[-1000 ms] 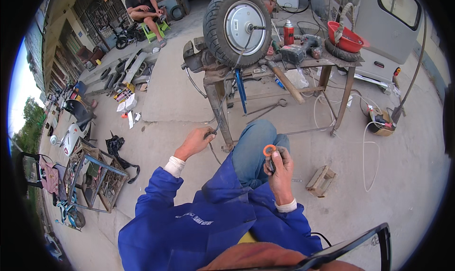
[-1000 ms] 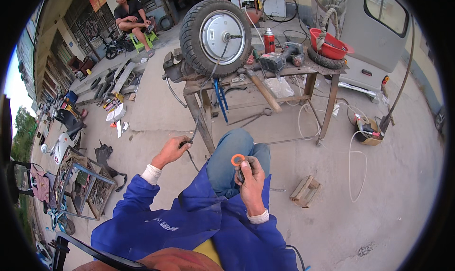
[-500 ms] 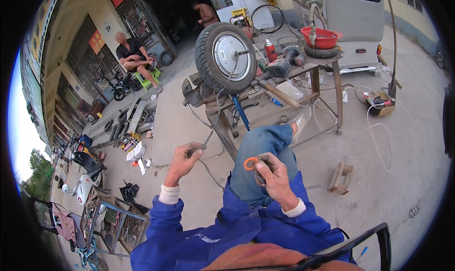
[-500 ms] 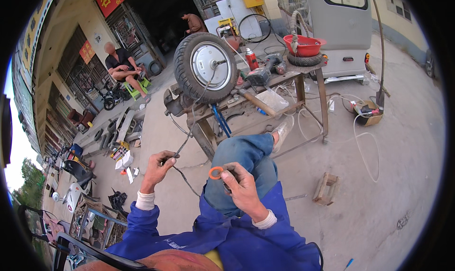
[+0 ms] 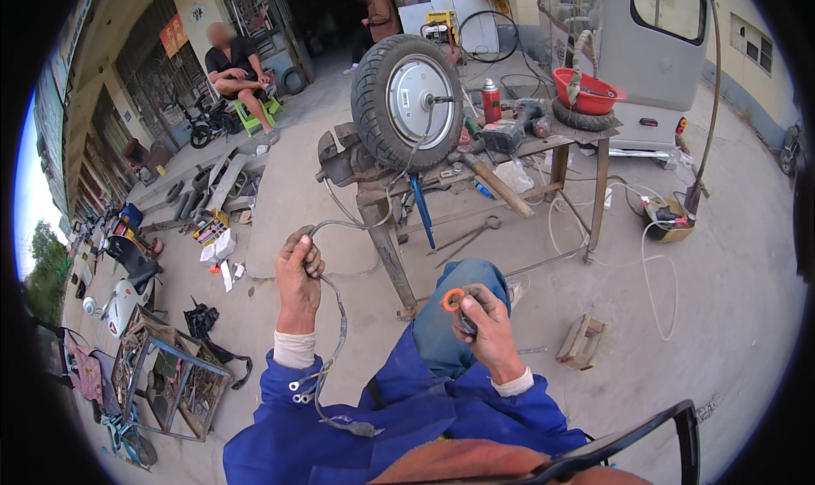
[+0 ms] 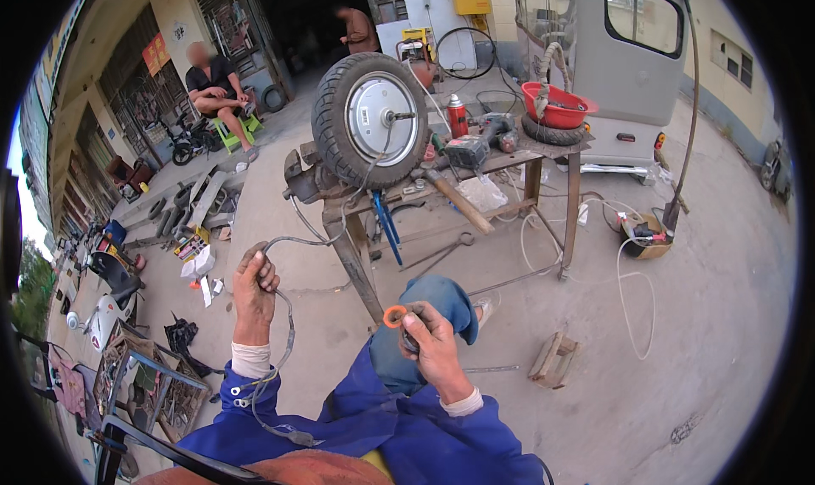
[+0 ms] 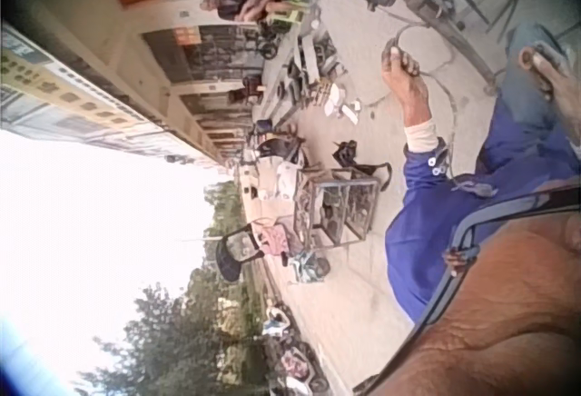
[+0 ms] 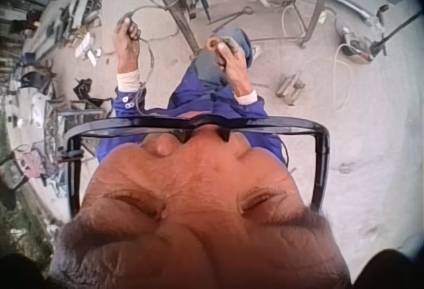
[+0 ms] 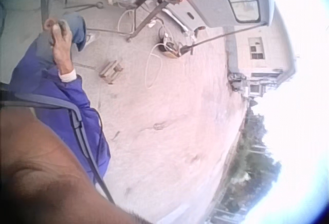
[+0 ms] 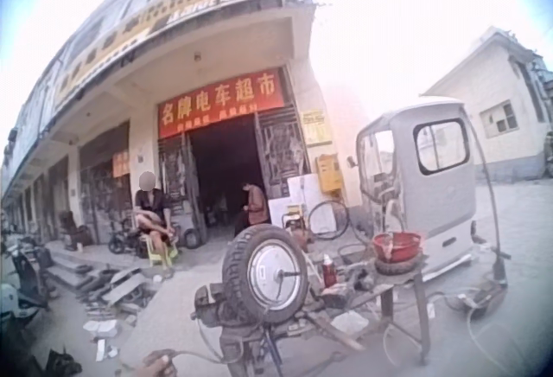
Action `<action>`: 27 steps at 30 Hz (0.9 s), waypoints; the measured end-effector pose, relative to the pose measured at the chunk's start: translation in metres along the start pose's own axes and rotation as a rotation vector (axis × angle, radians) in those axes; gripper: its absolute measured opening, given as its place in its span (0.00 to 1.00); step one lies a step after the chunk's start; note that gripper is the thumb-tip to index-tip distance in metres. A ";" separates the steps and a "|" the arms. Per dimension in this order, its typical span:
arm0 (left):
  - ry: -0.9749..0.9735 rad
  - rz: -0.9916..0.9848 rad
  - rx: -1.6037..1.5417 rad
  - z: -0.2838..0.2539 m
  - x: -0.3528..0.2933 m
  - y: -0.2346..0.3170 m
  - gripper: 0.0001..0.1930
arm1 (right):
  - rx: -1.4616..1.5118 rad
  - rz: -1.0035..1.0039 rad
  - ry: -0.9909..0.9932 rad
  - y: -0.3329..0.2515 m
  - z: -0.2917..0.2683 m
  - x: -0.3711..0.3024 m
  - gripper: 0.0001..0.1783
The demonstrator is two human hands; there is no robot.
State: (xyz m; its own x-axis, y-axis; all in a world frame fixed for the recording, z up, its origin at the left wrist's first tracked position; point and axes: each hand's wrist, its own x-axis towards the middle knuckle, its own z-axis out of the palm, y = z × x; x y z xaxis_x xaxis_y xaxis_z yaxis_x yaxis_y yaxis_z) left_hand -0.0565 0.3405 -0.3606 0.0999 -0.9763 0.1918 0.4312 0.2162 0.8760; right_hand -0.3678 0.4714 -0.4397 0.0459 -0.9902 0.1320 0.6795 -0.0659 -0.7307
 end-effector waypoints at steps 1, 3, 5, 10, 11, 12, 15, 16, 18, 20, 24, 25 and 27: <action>0.052 -0.018 -0.039 0.004 -0.001 -0.016 0.12 | -0.024 0.030 0.006 0.004 -0.007 0.006 0.13; 0.113 -0.107 -0.123 -0.006 0.003 -0.054 0.14 | -0.080 0.089 -0.004 0.011 -0.013 0.011 0.14; 0.199 -0.270 -0.247 -0.019 0.001 -0.089 0.16 | -0.158 0.155 -0.050 0.017 -0.006 0.015 0.14; 0.343 -0.574 -0.429 -0.021 -0.010 -0.164 0.21 | -0.486 0.112 -0.306 0.019 0.005 0.044 0.12; 0.336 -0.599 -0.438 -0.020 -0.009 -0.175 0.21 | -0.537 0.110 -0.364 0.017 0.008 0.054 0.11; 0.325 -0.618 -0.452 -0.017 -0.007 -0.183 0.20 | -0.604 0.003 -0.377 0.018 0.010 0.065 0.11; 0.298 -0.685 -0.433 -0.013 -0.007 -0.198 0.21 | -0.710 -0.210 -0.457 0.036 0.010 0.097 0.09; 0.300 -0.719 -0.431 -0.012 -0.006 -0.204 0.21 | -0.753 -0.177 -0.456 0.037 0.007 0.105 0.09; 0.286 -0.792 -0.473 0.004 -0.004 -0.213 0.13 | -0.814 -0.088 -0.474 0.041 0.013 0.119 0.09; -0.021 -0.255 0.245 -0.032 -0.015 -0.277 0.13 | -0.823 -0.009 -0.518 0.051 0.019 0.132 0.11; 0.188 -0.587 -0.046 -0.023 -0.023 -0.292 0.12 | -0.921 -0.008 -0.595 0.070 0.026 0.147 0.11; 0.251 -0.646 -0.080 -0.020 -0.021 -0.292 0.12 | -0.902 0.052 -0.595 0.075 0.026 0.149 0.11; 0.306 -0.684 -0.070 -0.016 -0.013 -0.297 0.11 | -0.927 0.055 -0.604 0.084 0.026 0.155 0.11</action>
State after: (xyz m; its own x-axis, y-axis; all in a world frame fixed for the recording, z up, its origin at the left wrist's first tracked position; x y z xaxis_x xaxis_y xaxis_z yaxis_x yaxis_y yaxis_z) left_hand -0.1714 0.2887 -0.6301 0.0295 -0.8501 -0.5258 0.5416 -0.4285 0.7232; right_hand -0.2843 0.3153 -0.4634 0.5803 -0.7883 0.2046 -0.1345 -0.3405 -0.9306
